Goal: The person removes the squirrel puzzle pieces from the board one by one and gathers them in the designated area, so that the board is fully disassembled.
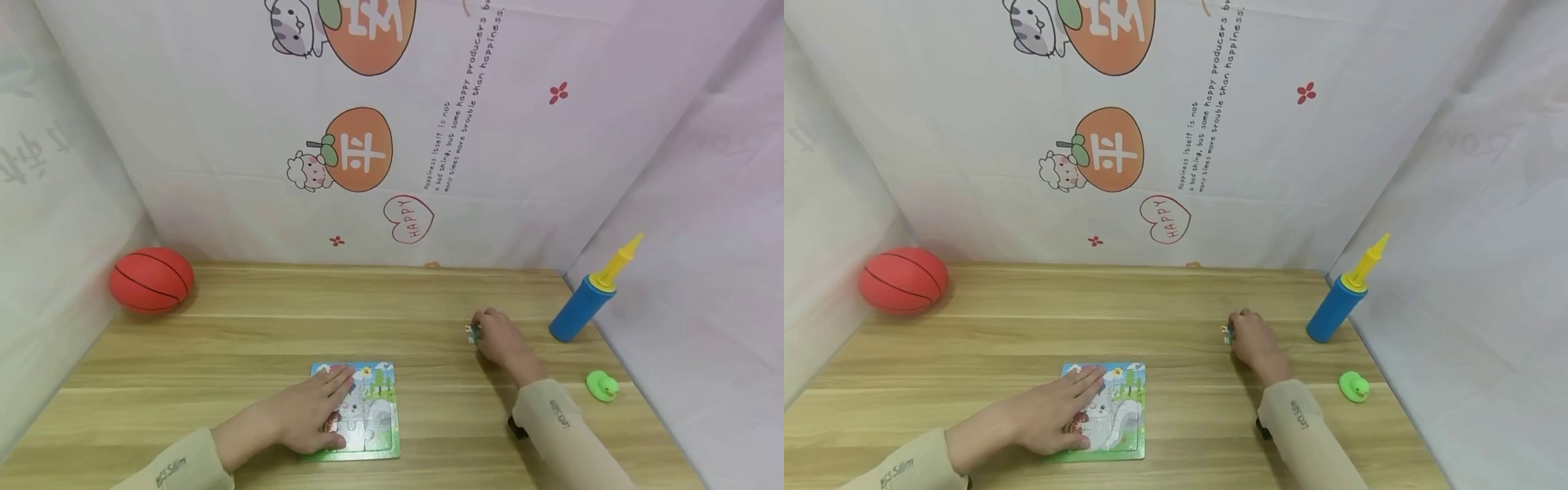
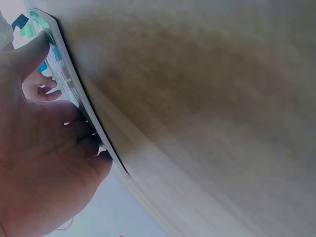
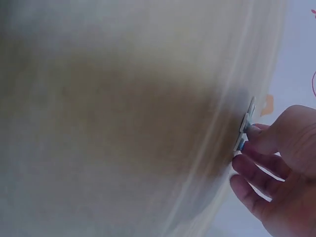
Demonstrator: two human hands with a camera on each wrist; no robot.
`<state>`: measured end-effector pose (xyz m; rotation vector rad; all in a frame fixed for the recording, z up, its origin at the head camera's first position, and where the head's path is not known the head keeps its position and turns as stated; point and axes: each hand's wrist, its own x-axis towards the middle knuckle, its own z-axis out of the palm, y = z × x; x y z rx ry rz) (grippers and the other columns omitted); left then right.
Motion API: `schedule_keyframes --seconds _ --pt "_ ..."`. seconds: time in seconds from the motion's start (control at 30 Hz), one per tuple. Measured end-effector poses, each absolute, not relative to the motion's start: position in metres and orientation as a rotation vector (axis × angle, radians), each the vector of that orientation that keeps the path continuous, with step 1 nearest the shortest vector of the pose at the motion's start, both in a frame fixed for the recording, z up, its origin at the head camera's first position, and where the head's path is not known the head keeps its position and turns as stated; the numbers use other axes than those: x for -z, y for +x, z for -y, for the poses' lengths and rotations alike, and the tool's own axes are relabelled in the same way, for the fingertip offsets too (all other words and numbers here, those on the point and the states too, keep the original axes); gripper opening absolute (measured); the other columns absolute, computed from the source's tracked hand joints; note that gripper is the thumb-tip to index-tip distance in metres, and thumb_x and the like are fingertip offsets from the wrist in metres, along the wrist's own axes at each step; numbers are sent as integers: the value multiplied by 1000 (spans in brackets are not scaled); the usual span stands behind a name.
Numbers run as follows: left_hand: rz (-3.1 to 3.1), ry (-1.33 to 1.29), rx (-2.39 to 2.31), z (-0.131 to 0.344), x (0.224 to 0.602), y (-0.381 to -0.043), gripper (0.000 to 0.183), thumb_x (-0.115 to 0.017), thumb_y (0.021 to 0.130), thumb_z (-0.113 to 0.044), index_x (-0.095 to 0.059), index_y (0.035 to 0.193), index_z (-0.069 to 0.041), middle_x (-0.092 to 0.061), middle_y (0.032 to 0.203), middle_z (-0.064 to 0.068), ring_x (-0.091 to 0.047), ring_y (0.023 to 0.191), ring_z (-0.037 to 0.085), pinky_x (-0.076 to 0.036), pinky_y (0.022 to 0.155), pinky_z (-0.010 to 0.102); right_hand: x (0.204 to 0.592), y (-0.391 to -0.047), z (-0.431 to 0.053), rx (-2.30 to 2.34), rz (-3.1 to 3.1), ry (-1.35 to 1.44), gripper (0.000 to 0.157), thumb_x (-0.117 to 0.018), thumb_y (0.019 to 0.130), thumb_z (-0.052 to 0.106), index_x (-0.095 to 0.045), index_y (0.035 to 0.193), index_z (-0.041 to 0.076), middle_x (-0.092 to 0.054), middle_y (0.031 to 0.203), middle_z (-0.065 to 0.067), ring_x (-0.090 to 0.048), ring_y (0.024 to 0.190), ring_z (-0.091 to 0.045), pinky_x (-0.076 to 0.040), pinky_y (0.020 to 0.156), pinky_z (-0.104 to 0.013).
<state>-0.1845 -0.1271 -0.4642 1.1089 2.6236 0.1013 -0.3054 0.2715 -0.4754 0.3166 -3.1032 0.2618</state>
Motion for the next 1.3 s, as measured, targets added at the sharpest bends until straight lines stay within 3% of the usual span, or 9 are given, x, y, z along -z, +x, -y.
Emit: schedule_keyframes --seconds 0.2,0.43,0.6,0.77,0.9,1.03,1.3 --pt "-2659 1107 -37 127 465 -182 93 -56 98 -65 -32 162 -3 -24 174 14 -27 162 31 -32 131 49 464 -291 -235 -171 2859 395 29 -69 93 5 -68 122 -1 -73 117 -22 -71 106 -40 -60 92 -57" --pt "-2701 1134 49 126 465 -183 92 -58 96 -66 -39 159 -2 -32 171 16 -33 160 30 -36 130 46 445 -248 -133 -409 2768 812 24 -74 94 15 -74 115 3 -77 113 -14 -73 107 -31 -62 95 -45" --pt "-2724 1176 108 123 466 -185 92 -58 95 -67 -42 157 -2 -37 169 16 -37 158 29 -38 129 43 457 -223 -92 -317 2955 963 41 -74 97 32 -69 127 6 -75 119 -9 -71 112 -26 -60 102 -42" --pt "-2717 1153 85 122 464 -185 93 -60 94 -67 -41 158 -2 -37 169 15 -36 158 29 -38 128 44 468 -216 -76 -258 3067 903 60 -76 93 44 -62 136 5 -71 124 -13 -68 114 -28 -60 98 -41" --pt "-2721 1140 61 122 463 -185 95 -62 93 -67 -41 157 -1 -37 169 16 -37 158 29 -39 128 44 472 -217 -71 -243 3052 898 59 -81 89 43 -63 131 6 -72 114 -10 -68 103 -22 -60 90 -36" --pt "-2717 1090 -25 125 462 -183 99 -64 92 -66 -37 158 2 -33 170 19 -34 159 31 -36 129 46 474 -216 -68 -254 3058 878 59 -82 88 41 -63 131 6 -72 113 -10 -68 102 -22 -61 90 -35" --pt "-2744 928 -145 139 460 -187 92 -51 100 -64 -31 160 4 -24 172 22 -24 162 35 -29 132 49 475 -217 -67 -326 3101 840 62 -81 88 40 -60 136 7 -71 120 -12 -68 109 -24 -61 94 -36"
